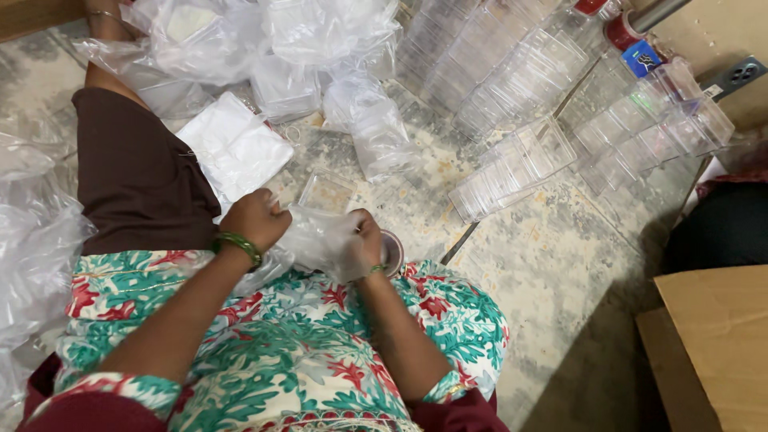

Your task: The person sits on the floor and packs clear plastic containers into clear plastic bags one at a time, opening each bag, inserting a container, and setting the filled bag aside with other completed bags.

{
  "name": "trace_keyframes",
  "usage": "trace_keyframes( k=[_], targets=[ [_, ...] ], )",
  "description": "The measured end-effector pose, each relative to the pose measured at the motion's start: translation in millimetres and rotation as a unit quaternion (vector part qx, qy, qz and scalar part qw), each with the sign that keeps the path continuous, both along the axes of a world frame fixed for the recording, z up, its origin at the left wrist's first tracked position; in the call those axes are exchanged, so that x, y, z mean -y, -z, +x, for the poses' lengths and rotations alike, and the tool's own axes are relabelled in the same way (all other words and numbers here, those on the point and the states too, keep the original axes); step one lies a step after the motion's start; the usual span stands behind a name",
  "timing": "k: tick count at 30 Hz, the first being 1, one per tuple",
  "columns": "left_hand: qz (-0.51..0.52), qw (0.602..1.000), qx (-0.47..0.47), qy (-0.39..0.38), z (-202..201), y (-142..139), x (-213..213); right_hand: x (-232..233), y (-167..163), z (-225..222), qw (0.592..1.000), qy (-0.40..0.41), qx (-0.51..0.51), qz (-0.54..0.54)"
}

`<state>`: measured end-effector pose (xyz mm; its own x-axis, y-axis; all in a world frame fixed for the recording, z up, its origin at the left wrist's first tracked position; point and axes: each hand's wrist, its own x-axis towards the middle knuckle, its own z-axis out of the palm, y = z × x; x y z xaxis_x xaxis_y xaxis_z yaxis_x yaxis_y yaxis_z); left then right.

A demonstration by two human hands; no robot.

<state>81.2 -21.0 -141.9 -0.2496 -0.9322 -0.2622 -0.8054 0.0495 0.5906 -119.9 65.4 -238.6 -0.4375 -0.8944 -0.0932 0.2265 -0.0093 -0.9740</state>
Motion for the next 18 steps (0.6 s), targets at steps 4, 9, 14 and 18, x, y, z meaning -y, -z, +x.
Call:
trace_keyframes(
  k=[4, 9, 14, 18],
  targets=[
    [-0.056, 0.997, 0.047, -0.004, -13.4, -5.4, -7.9, 2.6, 24.2, 15.3, 0.971, 0.031, -0.225, 0.071],
    [-0.059, 0.995, 0.073, 0.045, -8.0, -12.0, -18.7, 3.4, 16.1, 17.6, 0.988, -0.070, -0.141, 0.000],
    [-0.176, 0.982, -0.071, -0.007, -4.6, -10.7, -33.4, -4.2, -24.0, 13.7, 0.994, -0.037, 0.093, -0.034],
    [-0.265, 0.942, -0.204, -0.017, -2.0, -4.6, -35.9, 0.0, -45.7, 20.4, 0.997, -0.001, 0.053, -0.049]
  ],
)
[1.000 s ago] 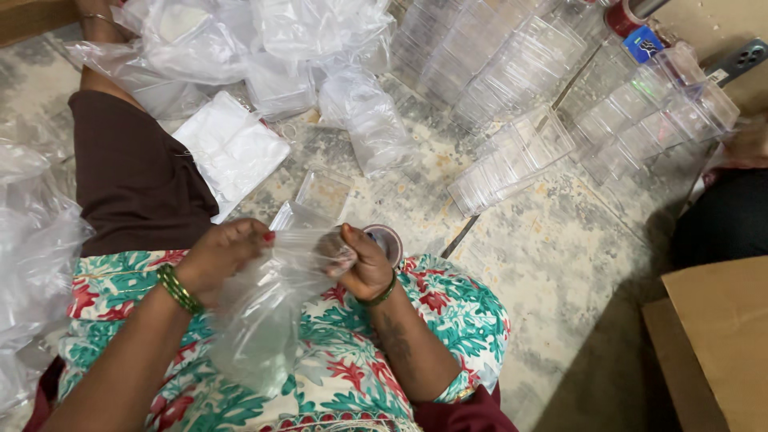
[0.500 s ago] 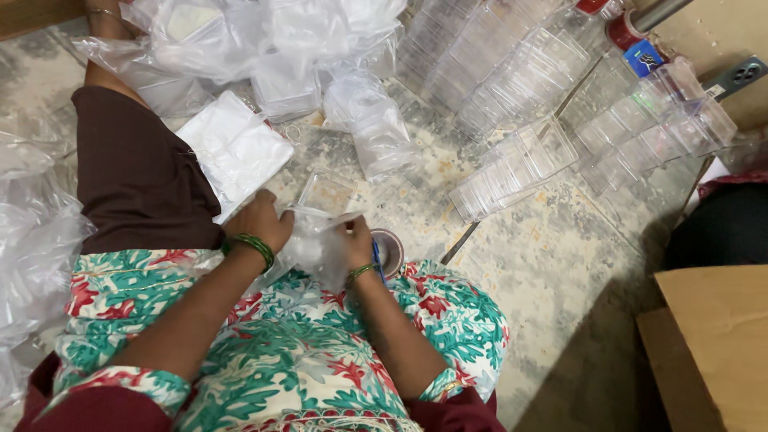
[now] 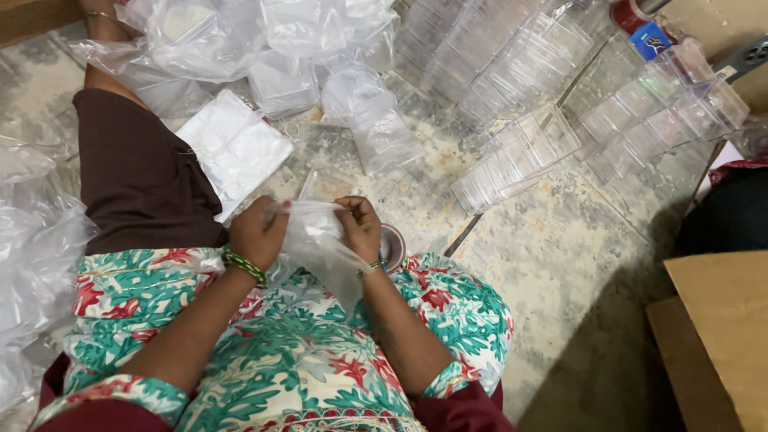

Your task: The person sits on the floor and packs clear plastic containers into clear plastic bags one at a time, opening each bag, inserting a container, and setting the filled bag aside with other completed bags.

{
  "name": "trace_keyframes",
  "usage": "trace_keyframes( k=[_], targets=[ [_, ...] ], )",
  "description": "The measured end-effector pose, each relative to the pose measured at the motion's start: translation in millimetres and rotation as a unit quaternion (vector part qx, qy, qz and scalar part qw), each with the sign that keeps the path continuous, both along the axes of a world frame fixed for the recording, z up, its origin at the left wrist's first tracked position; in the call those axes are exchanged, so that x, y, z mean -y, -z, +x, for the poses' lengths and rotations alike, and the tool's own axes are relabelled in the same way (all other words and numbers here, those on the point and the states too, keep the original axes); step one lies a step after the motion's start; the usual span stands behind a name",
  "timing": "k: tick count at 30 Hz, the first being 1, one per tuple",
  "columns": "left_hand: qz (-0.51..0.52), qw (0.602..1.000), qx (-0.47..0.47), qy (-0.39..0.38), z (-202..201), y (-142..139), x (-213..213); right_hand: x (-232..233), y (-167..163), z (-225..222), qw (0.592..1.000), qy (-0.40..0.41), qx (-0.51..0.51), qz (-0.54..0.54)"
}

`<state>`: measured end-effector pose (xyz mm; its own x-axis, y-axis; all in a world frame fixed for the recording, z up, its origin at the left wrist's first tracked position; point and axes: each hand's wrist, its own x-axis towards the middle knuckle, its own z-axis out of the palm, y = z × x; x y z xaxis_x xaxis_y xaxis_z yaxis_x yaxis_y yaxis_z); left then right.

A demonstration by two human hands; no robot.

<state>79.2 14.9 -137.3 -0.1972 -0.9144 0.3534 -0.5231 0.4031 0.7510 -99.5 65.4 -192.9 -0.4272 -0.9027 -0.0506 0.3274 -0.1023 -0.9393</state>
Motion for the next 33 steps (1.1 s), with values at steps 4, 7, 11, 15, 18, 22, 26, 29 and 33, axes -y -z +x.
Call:
trace_keyframes(
  k=[4, 7, 11, 15, 18, 22, 26, 29, 33],
  targets=[
    [0.215, 0.964, -0.157, 0.022, 2.8, 6.3, -0.5, 4.0, 5.9, -1.6, 0.990, 0.000, 0.110, 0.090],
    [0.316, 0.913, -0.253, 0.054, -0.1, 12.6, 4.1, 2.4, 22.6, -12.1, 0.983, -0.029, 0.131, 0.129],
    [0.360, 0.915, -0.181, -0.017, -2.1, 24.7, 13.6, 14.5, 49.1, -8.8, 0.989, -0.085, 0.031, 0.118],
    [0.210, 0.969, 0.110, -0.066, 4.0, 33.8, 16.5, 20.3, 54.1, -4.4, 0.992, -0.108, 0.024, 0.058],
    [0.245, 0.957, 0.152, 0.022, 9.8, 31.7, 19.2, 18.9, 42.8, -14.4, 0.988, -0.155, 0.007, 0.007],
    [0.432, 0.898, -0.004, 0.082, 20.9, 5.6, 22.5, -5.5, 1.3, -20.9, 0.979, -0.155, 0.111, 0.070],
    [0.437, 0.864, -0.182, 0.172, 34.2, -28.2, 21.3, -35.7, -9.9, -14.8, 0.915, -0.361, 0.172, 0.047],
    [0.445, 0.874, -0.106, 0.166, 25.8, -31.6, 13.6, -54.2, 17.4, 2.4, 0.847, -0.482, 0.217, 0.046],
    [0.276, 0.906, -0.090, 0.307, 0.6, -0.1, -9.8, -80.8, 47.4, 2.2, 0.796, -0.536, 0.280, 0.035]
  ],
)
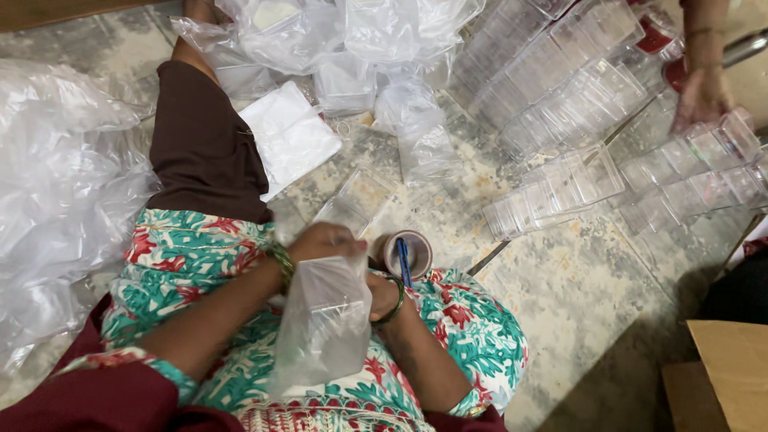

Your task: The person sits on the floor and packs clear plastic containers into clear plastic bags one at a time, opening each bag, inserting a container, and setting the filled bag aside with other completed bags.

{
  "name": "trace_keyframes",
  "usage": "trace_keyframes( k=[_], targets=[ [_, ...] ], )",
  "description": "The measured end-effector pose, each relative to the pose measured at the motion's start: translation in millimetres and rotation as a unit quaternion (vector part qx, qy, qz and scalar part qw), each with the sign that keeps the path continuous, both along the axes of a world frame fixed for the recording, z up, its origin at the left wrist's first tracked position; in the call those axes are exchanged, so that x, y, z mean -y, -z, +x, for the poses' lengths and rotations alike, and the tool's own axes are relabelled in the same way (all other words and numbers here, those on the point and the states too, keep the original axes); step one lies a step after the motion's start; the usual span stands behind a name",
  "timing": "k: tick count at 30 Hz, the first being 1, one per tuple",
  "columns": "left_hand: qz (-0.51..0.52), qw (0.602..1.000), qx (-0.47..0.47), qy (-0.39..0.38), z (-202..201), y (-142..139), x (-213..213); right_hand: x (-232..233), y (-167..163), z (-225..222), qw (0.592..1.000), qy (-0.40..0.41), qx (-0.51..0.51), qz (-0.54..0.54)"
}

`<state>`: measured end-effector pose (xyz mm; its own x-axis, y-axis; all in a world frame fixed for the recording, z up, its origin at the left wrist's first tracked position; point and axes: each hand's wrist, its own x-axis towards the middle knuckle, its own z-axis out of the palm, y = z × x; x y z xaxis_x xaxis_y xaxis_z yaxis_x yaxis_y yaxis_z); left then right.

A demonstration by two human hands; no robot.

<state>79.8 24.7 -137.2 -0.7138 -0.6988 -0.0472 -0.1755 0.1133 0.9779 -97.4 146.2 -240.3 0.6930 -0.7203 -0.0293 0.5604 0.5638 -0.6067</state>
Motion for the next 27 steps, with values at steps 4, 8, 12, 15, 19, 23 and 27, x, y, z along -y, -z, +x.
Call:
trace_keyframes(
  k=[4, 8, 12, 15, 19, 23, 27],
  targets=[
    [0.096, 0.990, 0.092, -0.053, -9.7, 37.6, -10.5, -2.5, -8.2, 0.6, 0.990, 0.084, 0.028, 0.107],
    [0.173, 0.969, 0.061, -0.167, 9.8, 46.4, -3.7, 25.9, -43.0, -7.5, 0.967, 0.221, 0.075, 0.098],
    [0.255, 0.940, -0.074, -0.214, 38.4, 32.4, -5.0, 59.8, -69.4, -4.7, 0.897, 0.366, -0.219, 0.119],
    [0.188, 0.963, -0.022, -0.192, 62.4, -0.2, -18.9, 57.9, -77.9, 11.7, 0.890, 0.305, -0.339, -0.023],
    [0.035, 0.974, 0.084, -0.206, 108.0, -43.5, -53.4, 35.0, -79.0, 27.4, 0.938, 0.178, -0.279, -0.104],
    [0.097, 0.899, 0.369, -0.214, 199.5, -61.1, -91.4, 31.2, -71.6, 26.1, 0.971, 0.036, -0.219, -0.089],
    [0.295, 0.815, 0.246, -0.434, 308.3, -44.8, -151.1, 44.8, -60.6, 17.7, 0.940, 0.103, -0.305, -0.111]
  ],
)
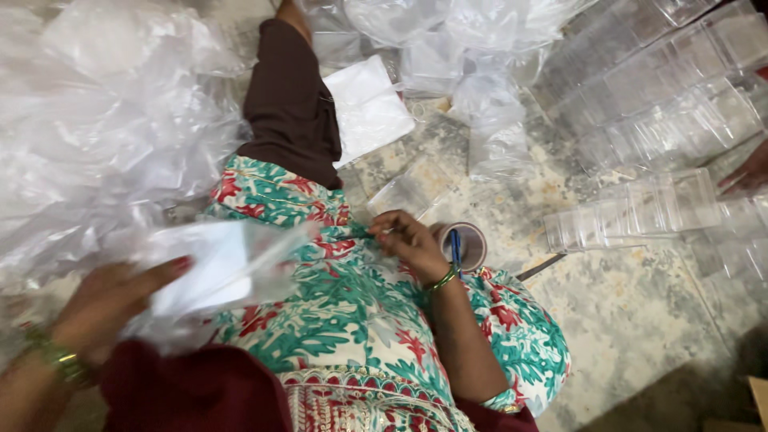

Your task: The person sits on the floor and packs clear plastic containers into clear plastic bags one at a time, opening each bag, inserting a container, and setting the filled bag aside with other completed bags.

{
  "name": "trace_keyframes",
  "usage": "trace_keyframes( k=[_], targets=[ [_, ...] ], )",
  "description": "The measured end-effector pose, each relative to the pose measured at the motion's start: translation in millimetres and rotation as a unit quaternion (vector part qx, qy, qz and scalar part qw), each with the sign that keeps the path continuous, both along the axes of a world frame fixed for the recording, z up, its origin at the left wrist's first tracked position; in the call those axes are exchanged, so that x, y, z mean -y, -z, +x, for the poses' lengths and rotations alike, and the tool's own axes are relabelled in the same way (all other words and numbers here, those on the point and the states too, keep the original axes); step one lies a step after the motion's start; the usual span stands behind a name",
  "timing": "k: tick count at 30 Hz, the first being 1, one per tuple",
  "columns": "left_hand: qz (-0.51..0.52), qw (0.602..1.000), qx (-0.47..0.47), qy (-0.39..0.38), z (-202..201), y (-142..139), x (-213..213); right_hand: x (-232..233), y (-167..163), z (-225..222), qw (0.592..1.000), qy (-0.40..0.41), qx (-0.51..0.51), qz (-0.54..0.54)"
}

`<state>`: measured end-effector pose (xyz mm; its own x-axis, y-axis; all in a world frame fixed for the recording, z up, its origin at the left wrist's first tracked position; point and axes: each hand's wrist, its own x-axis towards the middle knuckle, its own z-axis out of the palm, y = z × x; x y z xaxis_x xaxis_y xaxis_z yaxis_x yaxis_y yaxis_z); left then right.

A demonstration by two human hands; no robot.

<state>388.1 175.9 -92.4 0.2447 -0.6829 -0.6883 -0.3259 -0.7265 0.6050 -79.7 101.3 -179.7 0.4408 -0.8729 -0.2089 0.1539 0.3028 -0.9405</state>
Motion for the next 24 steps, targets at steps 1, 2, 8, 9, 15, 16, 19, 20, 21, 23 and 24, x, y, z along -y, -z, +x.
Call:
trace_keyframes(
  k=[1, 2, 8, 9, 15, 16, 19, 20, 21, 23, 24],
  targets=[
    [0.029, 0.999, 0.026, -0.031, 20.0, 9.5, -13.6, 4.1, 3.3, -1.5, 0.999, 0.030, -0.012, -0.003],
    [0.076, 0.993, -0.010, -0.094, 35.5, 20.2, -27.2, 7.4, 6.9, -2.8, 0.998, 0.061, -0.024, -0.007],
    [0.103, 0.926, -0.108, -0.348, 98.8, 63.1, -88.3, 10.0, 31.7, -9.0, 0.990, 0.116, -0.082, 0.003],
    [0.093, 0.920, -0.105, -0.366, 104.8, 67.9, -92.6, 8.8, 35.2, -10.8, 0.990, 0.114, -0.084, 0.000],
    [0.050, 0.916, -0.070, -0.392, 127.1, 84.0, -84.2, 5.5, 45.7, -17.6, 0.982, 0.141, -0.124, -0.003],
    [0.047, 0.919, -0.067, -0.385, 126.2, 87.3, -77.2, 5.7, 45.5, -17.9, 0.981, 0.143, -0.131, -0.014],
    [0.036, 0.930, -0.058, -0.362, 118.9, 93.6, -51.2, 7.2, 43.0, -18.5, 0.978, 0.167, -0.123, -0.015],
    [0.031, 0.934, -0.053, -0.353, 116.1, 94.3, -44.6, 7.8, 42.0, -18.1, 0.978, 0.176, -0.115, -0.010],
    [0.026, 0.939, -0.047, -0.341, 114.3, 93.6, -37.2, 8.0, 41.1, -17.7, 0.975, 0.187, -0.121, -0.006],
    [0.037, 0.950, -0.017, -0.309, 111.0, 89.1, -31.4, 8.2, 39.4, -19.0, 0.968, 0.210, -0.135, 0.001],
    [0.045, 0.955, -0.004, -0.295, 106.6, 82.7, -31.3, 8.0, 38.6, -21.1, 0.967, 0.216, -0.136, -0.001]
  ],
)
